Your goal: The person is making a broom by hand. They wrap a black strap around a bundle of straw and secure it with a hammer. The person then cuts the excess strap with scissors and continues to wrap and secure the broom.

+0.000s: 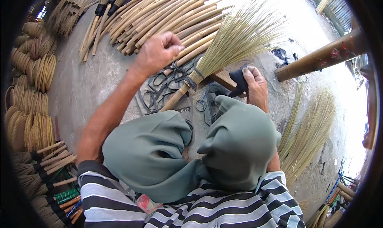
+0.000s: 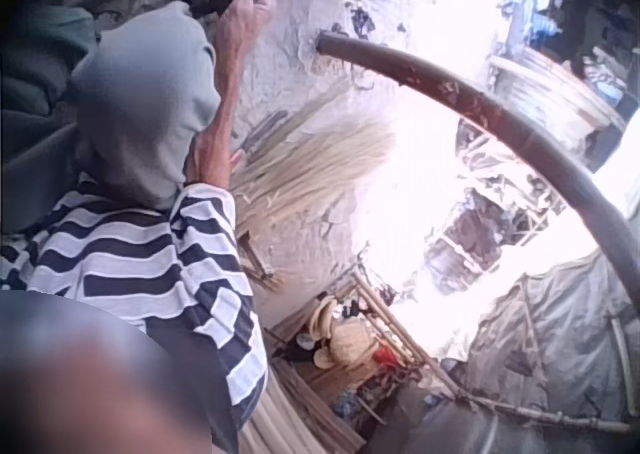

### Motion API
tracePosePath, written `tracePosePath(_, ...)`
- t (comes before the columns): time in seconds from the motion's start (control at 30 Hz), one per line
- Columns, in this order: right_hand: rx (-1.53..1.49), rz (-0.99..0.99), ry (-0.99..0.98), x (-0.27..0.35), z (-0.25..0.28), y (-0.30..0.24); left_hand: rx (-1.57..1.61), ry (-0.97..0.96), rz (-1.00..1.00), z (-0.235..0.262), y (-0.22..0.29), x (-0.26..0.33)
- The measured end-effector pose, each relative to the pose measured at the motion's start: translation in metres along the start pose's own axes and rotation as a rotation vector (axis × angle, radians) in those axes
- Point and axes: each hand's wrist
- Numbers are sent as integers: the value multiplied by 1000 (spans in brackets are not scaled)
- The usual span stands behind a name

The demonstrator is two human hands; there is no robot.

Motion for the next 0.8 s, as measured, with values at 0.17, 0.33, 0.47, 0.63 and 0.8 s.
tracePosePath(0.17,357,-34,-48,3,17,60,-203,-17,-13,-72,-124,25)
tracePosePath(0.33,283,-217,9,4,11,94,-192,87,4,-139,-202,25)
tracePosePath(0.47,173,-306,-9,0,7,106,7,22,267,-151,-208,2)
tracePosePath(0.63,136,-360,-12,-2,4,121,-193,88,277,-180,-183,4)
tracePosePath(0.8,129,-370,-39,1,3,127,-50,96,157,-205,-174,2)
Point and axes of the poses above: each hand's wrist, its own x-axis away from the middle knuckle, its own z-axis out of the back of the hand, y = z × x, and after that the axes turned 15 degrees about x, right-handed
